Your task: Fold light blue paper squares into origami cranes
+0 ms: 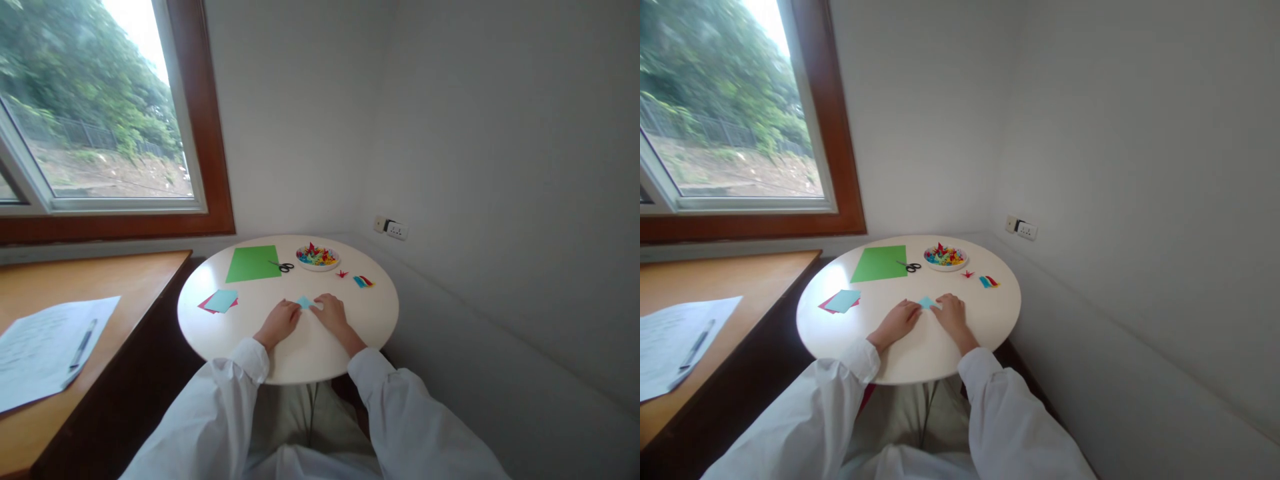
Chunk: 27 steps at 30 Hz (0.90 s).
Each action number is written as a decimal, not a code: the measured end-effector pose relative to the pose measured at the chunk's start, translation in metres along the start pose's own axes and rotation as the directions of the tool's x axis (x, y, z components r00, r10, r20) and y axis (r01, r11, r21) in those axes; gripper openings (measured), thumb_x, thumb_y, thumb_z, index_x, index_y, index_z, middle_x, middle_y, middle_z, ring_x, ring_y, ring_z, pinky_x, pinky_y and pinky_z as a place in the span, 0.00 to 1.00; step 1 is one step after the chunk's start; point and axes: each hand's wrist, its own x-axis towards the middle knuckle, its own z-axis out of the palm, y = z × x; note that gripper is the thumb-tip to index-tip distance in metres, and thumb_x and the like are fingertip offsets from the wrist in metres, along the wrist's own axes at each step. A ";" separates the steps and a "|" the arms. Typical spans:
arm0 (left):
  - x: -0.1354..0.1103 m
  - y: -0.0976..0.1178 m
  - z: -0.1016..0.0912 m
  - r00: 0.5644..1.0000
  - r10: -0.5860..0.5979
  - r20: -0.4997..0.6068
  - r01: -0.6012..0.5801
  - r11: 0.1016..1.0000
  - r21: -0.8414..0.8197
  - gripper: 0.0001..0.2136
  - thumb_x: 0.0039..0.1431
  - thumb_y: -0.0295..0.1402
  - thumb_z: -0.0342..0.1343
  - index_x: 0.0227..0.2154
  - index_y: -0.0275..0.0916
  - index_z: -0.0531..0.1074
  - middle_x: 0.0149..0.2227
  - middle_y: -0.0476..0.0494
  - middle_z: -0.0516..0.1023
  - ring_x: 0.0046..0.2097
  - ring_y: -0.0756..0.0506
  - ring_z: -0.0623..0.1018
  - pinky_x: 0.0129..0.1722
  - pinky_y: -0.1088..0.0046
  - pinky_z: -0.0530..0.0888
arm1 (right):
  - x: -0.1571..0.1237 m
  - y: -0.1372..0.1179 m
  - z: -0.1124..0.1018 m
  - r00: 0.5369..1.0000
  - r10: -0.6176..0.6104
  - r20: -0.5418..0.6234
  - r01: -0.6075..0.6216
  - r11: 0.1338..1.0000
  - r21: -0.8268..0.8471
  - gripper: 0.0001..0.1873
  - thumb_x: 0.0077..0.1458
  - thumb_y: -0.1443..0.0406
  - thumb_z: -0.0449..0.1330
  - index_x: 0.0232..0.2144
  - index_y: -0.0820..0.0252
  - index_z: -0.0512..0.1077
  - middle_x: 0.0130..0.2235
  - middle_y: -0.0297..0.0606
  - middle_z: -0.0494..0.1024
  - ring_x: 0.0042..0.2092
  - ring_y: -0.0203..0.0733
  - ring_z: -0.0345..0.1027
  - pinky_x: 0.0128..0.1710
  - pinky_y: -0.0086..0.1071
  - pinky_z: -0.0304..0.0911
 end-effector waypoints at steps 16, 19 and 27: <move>0.000 -0.011 0.002 0.987 -0.094 -0.129 0.090 0.995 -0.037 0.11 0.50 0.27 0.52 0.38 0.35 0.71 0.39 0.38 0.73 0.43 0.42 0.70 0.45 0.63 0.68 | 0.004 0.000 -0.002 0.997 -0.079 -0.024 0.082 0.976 0.203 0.05 0.47 0.68 0.58 0.28 0.58 0.73 0.35 0.35 0.77 0.40 0.38 0.68 0.44 0.33 0.57; 0.000 -0.012 0.003 0.983 -0.103 -0.155 0.097 0.994 -0.042 0.11 0.49 0.27 0.52 0.37 0.35 0.71 0.38 0.38 0.72 0.43 0.42 0.69 0.45 0.64 0.68 | 0.004 -0.001 -0.002 0.993 -0.115 -0.030 0.119 0.961 0.249 0.05 0.47 0.70 0.56 0.27 0.60 0.73 0.34 0.35 0.77 0.38 0.36 0.69 0.41 0.29 0.60; -0.001 -0.012 0.000 0.973 -0.116 -0.201 0.107 0.993 -0.056 0.09 0.50 0.26 0.50 0.34 0.36 0.74 0.36 0.40 0.69 0.41 0.44 0.67 0.43 0.66 0.68 | -0.002 -0.007 -0.001 0.975 -0.220 -0.019 0.216 0.931 0.295 0.08 0.48 0.72 0.54 0.29 0.61 0.73 0.32 0.37 0.77 0.36 0.36 0.69 0.39 0.29 0.62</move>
